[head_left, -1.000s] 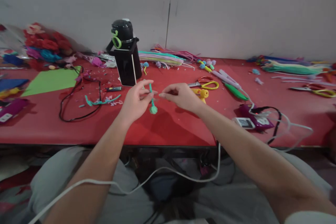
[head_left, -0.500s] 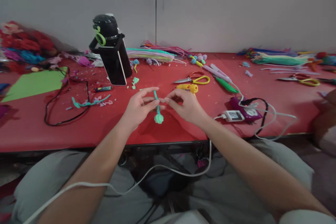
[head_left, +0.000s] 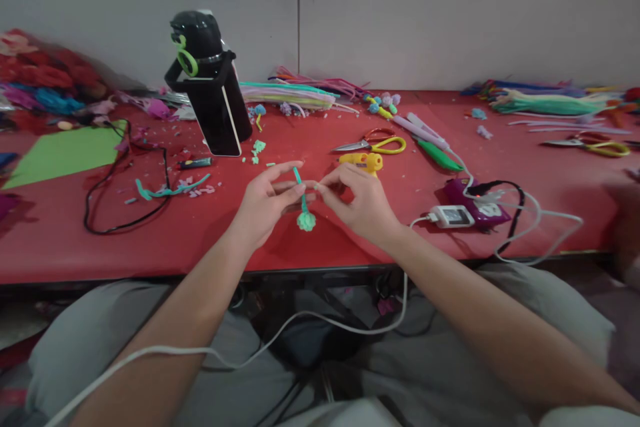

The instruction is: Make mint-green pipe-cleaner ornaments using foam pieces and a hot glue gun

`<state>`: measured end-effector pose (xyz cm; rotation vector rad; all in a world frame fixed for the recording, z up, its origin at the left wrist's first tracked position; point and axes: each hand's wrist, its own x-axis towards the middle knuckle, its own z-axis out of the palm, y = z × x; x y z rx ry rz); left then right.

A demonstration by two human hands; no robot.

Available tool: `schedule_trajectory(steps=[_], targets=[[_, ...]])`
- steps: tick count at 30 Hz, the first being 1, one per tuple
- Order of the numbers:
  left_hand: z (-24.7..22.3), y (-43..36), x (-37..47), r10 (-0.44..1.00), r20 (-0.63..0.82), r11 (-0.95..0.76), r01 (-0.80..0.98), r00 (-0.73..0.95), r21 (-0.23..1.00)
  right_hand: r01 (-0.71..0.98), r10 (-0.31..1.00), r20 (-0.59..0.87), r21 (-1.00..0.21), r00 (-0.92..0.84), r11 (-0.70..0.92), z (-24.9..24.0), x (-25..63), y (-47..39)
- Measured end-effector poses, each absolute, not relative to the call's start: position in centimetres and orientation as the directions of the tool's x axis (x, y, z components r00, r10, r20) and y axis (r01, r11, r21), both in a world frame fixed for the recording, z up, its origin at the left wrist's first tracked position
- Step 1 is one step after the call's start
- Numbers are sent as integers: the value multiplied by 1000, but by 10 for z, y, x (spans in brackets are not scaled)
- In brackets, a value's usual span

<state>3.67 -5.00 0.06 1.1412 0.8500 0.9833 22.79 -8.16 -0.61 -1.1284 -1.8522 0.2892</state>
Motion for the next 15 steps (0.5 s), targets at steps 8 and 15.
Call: schedule_trajectory(steps=[8,15], targets=[[3,-48,34,964,32,15,-173,263,985,501,765,590,-595,-259,628,-5,220,-92],[1,-48,35,972,73,-43,-139,224,989,547,687,660,-468,-306,694,-9,217,-91]])
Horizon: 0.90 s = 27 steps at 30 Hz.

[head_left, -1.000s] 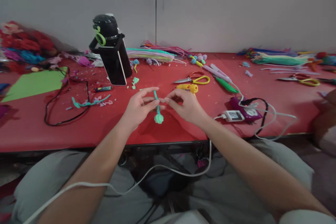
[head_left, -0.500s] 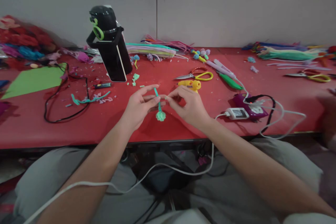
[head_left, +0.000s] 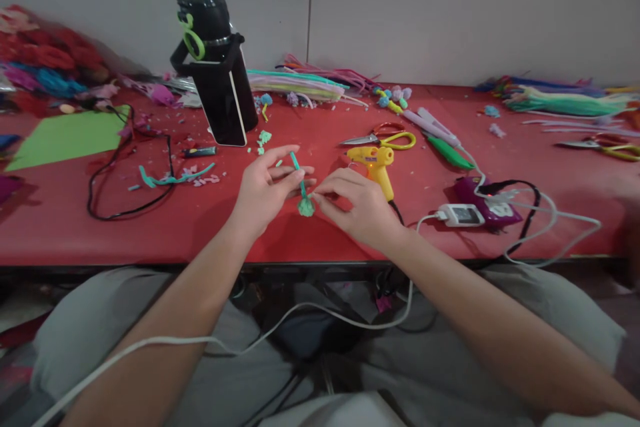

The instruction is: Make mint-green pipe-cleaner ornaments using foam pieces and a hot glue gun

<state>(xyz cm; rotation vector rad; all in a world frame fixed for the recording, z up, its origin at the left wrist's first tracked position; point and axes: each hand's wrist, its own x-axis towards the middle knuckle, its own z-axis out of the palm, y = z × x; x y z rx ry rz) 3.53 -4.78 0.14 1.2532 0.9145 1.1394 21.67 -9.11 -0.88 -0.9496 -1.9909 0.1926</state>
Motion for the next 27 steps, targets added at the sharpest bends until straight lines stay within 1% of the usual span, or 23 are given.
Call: schedule_trajectory(steps=[4,12,16,19,21,22,24,25,26,27], targets=[[0,-48,35,971,84,-55,-134,225,990,570,660,666,-409,-346,712,-10,216,-91],[-3,-46,35,971,109,-91,-92,213,992,587,637,641,-339,-428,736,-12,215,-92],[-3,-47,37,977,98,-78,-107,189,991,593,645,619,-335,-448,732,-12,214,-93],[-2,-47,37,978,98,-79,-107,182,991,582,665,594,-368,-453,725,-11,214,-94],[-1,-46,36,976,115,-97,-103,183,990,560,698,584,-442,-414,701,-10,214,-94],[-1,-46,35,974,130,-113,-101,184,989,546,733,577,-506,-361,668,-10,213,-94],[0,-45,33,968,177,-160,-107,178,981,471,839,507,-701,-200,536,-9,212,-94],[1,-45,33,963,207,-190,-113,173,975,387,900,421,-815,-117,431,-9,211,-94],[1,-45,32,956,239,-222,-118,168,968,267,952,301,-914,-60,306,-8,209,-94],[1,-45,31,948,271,-254,-120,165,960,125,986,163,-978,-41,166,-7,208,-94]])
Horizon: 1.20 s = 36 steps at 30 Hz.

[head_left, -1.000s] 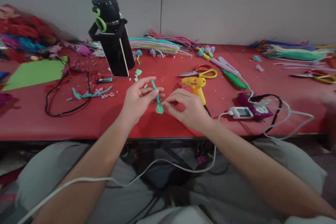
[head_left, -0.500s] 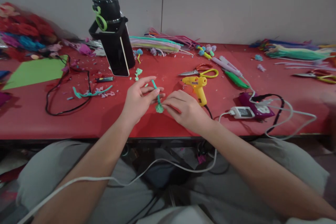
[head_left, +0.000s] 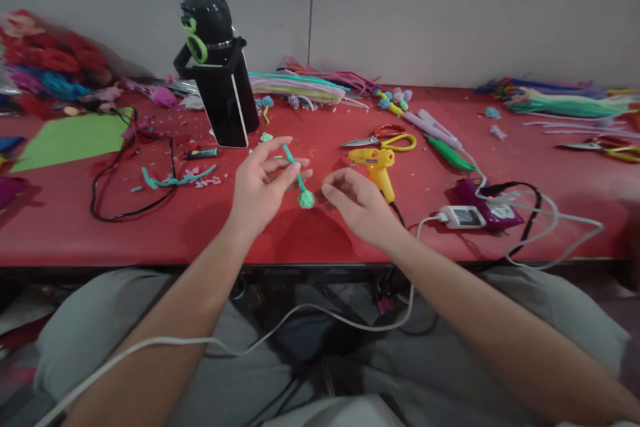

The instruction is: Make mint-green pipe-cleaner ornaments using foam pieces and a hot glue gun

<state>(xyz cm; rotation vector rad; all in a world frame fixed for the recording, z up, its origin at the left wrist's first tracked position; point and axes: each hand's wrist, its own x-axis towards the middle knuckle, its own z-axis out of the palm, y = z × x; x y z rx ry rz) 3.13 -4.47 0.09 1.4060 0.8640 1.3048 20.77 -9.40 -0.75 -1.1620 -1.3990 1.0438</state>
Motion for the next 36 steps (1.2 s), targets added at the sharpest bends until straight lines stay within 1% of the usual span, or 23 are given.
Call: schedule_trajectory(steps=[1,2,3,5,7,11,17,19,21,23,24,27,30,32,36], targets=[[1,-45,31,939,301,-284,-119,166,951,-15,998,30,-999,-59,29,-7,206,-94],[1,-45,31,930,327,-312,-114,169,943,-132,992,-79,-987,-98,-92,-6,204,-94],[0,-45,31,921,349,-335,-108,174,936,-218,978,-156,-959,-137,-184,-4,202,-95],[0,-46,31,905,383,-371,-99,186,924,-309,955,-233,-909,-183,-281,-2,199,-96],[-1,-46,31,892,404,-392,-101,201,915,-342,950,-253,-890,-183,-302,-1,198,-96],[0,-48,32,879,424,-411,-103,219,906,-344,964,-232,-901,-129,-263,-3,196,-96],[5,-55,32,908,348,-359,7,232,933,-330,972,-206,-915,-111,-232,-11,193,-95],[5,-55,32,909,347,-360,16,229,933,-283,980,-170,-939,-104,-193,-14,193,-95],[4,-55,32,910,350,-364,21,222,931,-163,994,-87,-982,-69,-97,-18,195,-95],[3,-54,31,912,356,-370,34,202,928,27,997,77,-997,-5,77,-21,197,-96],[3,-53,31,914,360,-373,42,187,927,127,984,176,-977,16,173,-22,198,-97],[3,-52,31,918,368,-380,62,149,923,360,900,436,-839,-4,408,-22,200,-100],[3,-52,31,920,370,-381,71,133,922,499,794,602,-665,-83,556,-21,202,-100],[3,-52,32,918,374,-384,68,130,921,546,751,649,-588,-122,597,-22,202,-100],[2,-52,32,921,364,-376,72,137,924,596,738,658,-537,-148,597,-26,203,-98]])
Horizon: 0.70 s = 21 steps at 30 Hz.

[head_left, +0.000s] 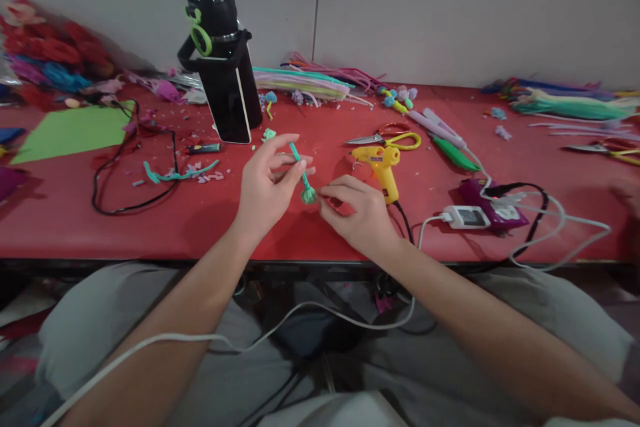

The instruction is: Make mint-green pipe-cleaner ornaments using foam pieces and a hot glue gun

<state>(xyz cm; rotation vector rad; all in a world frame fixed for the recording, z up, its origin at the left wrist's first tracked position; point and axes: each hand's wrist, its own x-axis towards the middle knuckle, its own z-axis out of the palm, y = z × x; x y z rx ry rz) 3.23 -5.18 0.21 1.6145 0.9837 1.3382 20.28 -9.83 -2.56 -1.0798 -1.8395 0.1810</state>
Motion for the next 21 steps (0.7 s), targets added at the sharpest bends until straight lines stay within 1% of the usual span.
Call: schedule_trajectory(steps=[5,14,21], targets=[[2,-52,32,927,347,-358,59,143,932,612,698,696,-481,-169,628,-27,203,-98],[3,-55,36,946,304,-312,57,116,949,678,680,689,-375,-253,632,-28,203,-97],[0,-55,37,943,314,-323,66,110,944,691,688,665,-353,-290,631,-26,202,-97]])
